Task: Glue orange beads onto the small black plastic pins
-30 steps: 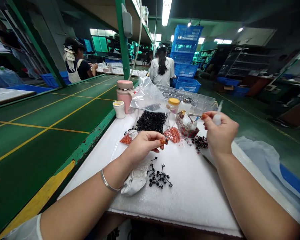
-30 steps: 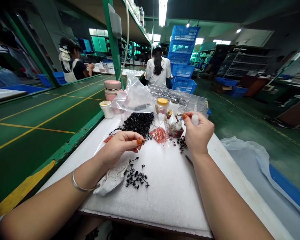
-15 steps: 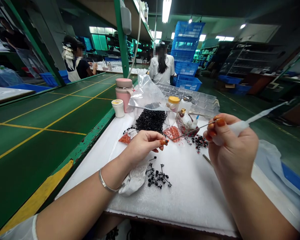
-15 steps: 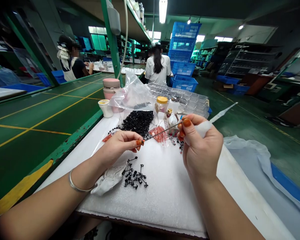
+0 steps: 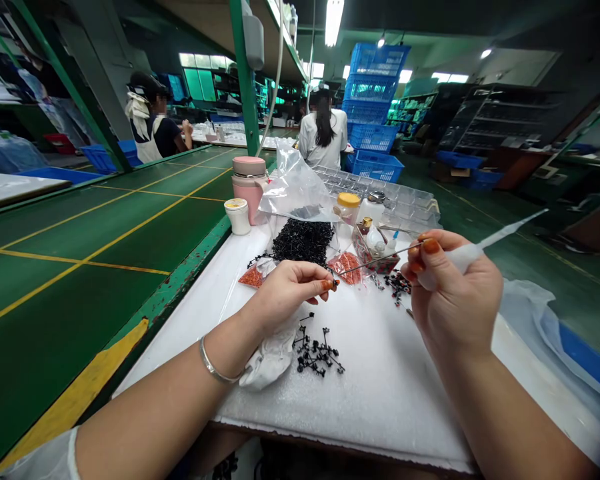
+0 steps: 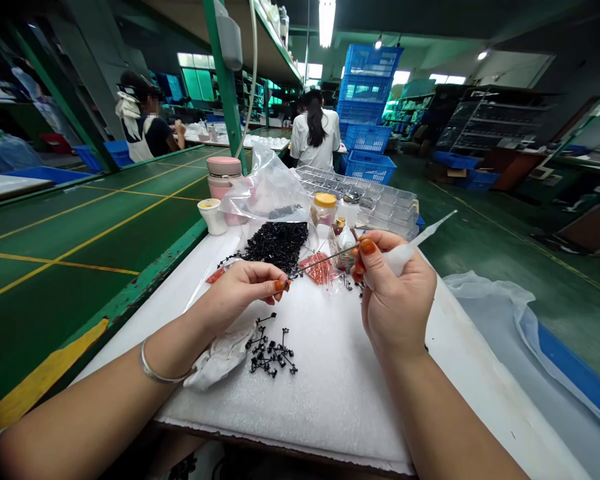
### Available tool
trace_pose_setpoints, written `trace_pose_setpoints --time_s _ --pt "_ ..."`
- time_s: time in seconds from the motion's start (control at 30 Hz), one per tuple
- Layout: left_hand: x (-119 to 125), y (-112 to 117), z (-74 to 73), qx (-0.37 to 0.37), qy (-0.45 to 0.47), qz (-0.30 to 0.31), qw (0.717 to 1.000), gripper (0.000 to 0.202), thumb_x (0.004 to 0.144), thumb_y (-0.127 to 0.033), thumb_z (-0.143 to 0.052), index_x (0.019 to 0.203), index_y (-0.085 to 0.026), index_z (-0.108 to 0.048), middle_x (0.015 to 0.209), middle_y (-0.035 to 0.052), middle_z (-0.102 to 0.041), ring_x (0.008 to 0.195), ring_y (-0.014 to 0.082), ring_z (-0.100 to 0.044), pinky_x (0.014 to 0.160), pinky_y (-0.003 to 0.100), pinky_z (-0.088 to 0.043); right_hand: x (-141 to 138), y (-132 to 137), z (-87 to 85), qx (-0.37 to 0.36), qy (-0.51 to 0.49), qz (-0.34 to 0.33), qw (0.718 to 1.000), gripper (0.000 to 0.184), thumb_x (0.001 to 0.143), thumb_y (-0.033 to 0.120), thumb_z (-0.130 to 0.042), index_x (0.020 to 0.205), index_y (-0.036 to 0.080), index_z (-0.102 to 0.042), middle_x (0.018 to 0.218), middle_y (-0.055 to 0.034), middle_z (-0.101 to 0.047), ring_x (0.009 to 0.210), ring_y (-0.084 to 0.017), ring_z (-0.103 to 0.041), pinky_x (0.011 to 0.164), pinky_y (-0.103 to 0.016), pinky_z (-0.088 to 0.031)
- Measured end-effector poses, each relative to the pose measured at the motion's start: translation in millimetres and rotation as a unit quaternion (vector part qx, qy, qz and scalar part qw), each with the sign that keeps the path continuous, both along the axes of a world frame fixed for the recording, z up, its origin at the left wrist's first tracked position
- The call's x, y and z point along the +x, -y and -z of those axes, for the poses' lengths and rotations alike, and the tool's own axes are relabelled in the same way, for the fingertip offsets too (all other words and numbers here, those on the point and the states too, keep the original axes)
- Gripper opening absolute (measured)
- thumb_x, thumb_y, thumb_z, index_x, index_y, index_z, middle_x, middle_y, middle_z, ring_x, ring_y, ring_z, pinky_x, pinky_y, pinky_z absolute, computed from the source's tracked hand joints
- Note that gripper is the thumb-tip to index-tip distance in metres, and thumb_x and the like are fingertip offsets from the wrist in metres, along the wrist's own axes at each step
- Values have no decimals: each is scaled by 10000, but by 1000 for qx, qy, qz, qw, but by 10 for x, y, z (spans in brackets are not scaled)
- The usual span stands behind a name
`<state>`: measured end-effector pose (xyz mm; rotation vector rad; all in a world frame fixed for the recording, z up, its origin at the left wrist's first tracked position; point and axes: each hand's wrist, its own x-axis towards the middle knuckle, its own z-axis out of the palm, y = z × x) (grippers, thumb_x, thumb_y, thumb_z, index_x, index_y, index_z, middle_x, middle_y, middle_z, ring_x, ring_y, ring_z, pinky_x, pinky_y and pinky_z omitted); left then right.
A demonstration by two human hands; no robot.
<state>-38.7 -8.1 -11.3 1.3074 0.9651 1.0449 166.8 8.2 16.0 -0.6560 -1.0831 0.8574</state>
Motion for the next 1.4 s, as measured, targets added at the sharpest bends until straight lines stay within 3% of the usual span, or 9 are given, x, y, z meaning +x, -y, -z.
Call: trace_pose_setpoints --time_s 0.3,1.0,1.1,1.23,1.3,1.4 --pt "3 -7 -7 6 3 0 1000 167 740 -307 -714 778 -144 -706 697 7 -637 661 108 -561 627 231 -435 -2 3 21 -1 32 2 999 130 780 246 -765 852 165 -693 697 11 -600 557 -74 -521 482 -200 -402" --pt "-7 -9 2 2 7 -3 1000 165 741 -307 -724 770 -146 -702 693 3 -625 663 106 -547 635 233 -431 35 -15 -20 -5 -6 5 1000 129 766 236 -775 831 165 -690 678 10 -595 548 -76 -513 485 -203 -398" --pt "-17 -11 -3 2 4 -5 1000 176 733 -316 -731 774 -146 -708 685 5 -624 656 111 -542 632 237 -429 133 -88 -35 11 -25 49 998 128 753 226 -779 819 166 -687 671 6 -599 544 -77 -503 480 -204 -384" --pt "-52 -9 -23 -2 13 -31 999 210 711 -344 -754 768 -146 -713 685 11 -623 655 121 -535 633 244 -427 351 -300 -43 43 4 178 983 176 728 275 -779 819 163 -678 679 9 -622 523 -82 -497 475 -219 -374" --pt "-79 -14 -25 -13 21 -39 999 227 711 -357 -760 779 -146 -713 688 15 -623 660 123 -535 644 247 -428 448 -422 -58 54 67 242 967 204 729 324 -762 817 160 -678 678 14 -631 501 -81 -480 478 -228 -371" --pt "-121 -25 -21 -16 39 -43 998 243 721 -372 -765 807 -150 -715 697 12 -619 659 118 -528 652 242 -427 503 -578 -78 50 208 286 934 214 764 358 -710 833 156 -702 670 7 -639 535 -102 -501 522 -246 -382"
